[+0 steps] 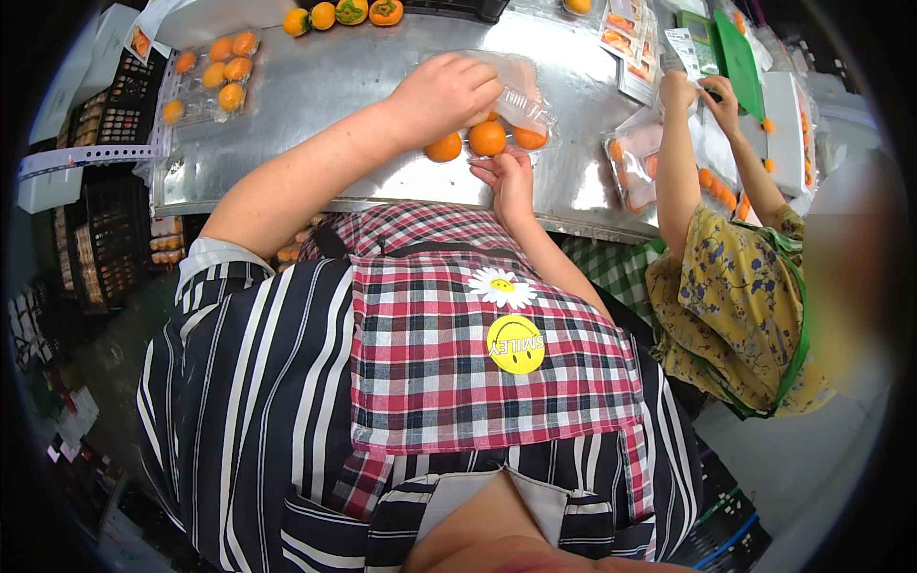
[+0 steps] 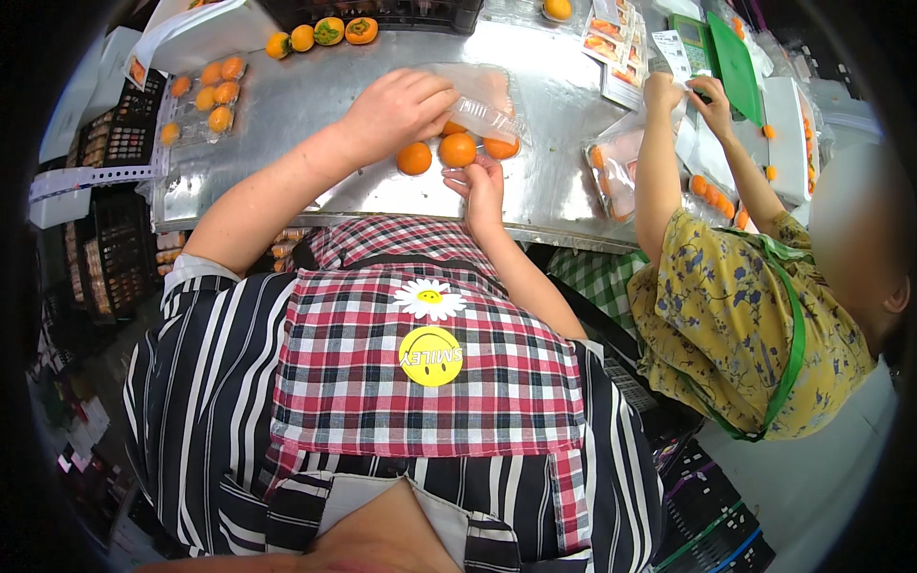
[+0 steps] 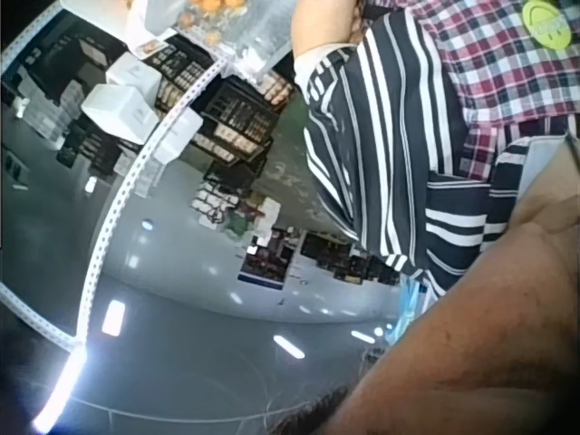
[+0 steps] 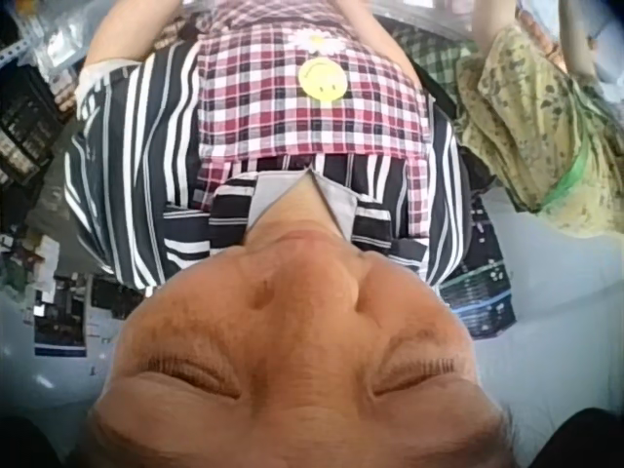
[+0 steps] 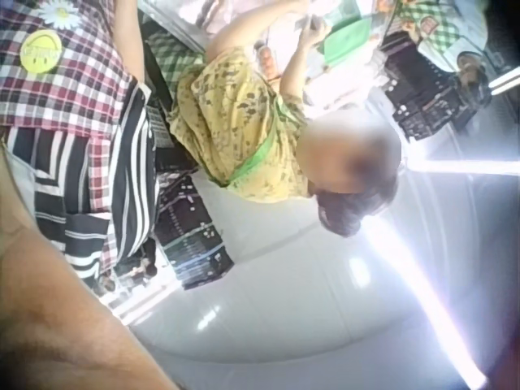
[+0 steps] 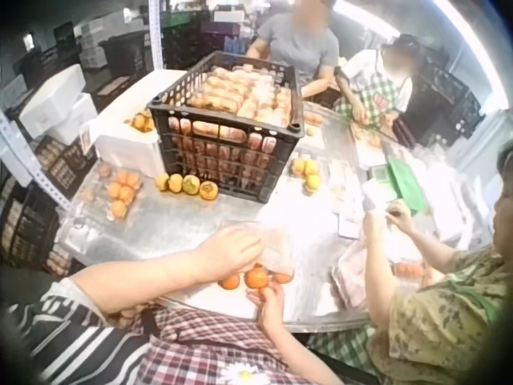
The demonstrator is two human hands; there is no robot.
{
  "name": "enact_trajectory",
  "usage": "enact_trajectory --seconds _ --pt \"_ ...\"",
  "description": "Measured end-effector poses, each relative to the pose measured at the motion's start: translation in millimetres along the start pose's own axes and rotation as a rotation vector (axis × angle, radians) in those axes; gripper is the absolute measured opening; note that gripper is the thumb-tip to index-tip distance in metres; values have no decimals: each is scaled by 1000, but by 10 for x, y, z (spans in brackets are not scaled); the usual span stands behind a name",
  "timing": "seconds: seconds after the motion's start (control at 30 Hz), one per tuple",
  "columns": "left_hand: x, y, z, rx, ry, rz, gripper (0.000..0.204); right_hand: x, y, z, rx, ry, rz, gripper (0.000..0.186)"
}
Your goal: The person unpacks plastic containers of persimmons, removes the fruit, and places them into new plastic trays. They then arrange the fruit in the trays and place the filled trays into a black crate. The process is repeated with multiple containers.
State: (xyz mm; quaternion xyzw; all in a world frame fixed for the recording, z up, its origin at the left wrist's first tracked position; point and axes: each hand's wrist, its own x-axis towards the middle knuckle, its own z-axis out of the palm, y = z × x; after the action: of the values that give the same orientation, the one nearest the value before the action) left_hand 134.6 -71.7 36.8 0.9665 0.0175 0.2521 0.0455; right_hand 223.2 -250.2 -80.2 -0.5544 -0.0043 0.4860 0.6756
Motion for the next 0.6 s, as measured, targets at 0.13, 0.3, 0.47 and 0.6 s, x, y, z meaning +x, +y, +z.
enact_trajectory --seconds 0.13,0.3,0.47,0.6 --pt "184 -91 -6 47 42 85 20 36 18 -32 0 11 2 28" --pt "306 -124 -114 97 64 133 13 25 -22 -3 -38 -7 6 28" --pt "202 -86 -199 14 -98 173 15 -150 -269 -98 -76 -87 188 45" --pt "-123 113 -177 35 -114 134 14 -273 -491 -341 -753 121 -252 78"
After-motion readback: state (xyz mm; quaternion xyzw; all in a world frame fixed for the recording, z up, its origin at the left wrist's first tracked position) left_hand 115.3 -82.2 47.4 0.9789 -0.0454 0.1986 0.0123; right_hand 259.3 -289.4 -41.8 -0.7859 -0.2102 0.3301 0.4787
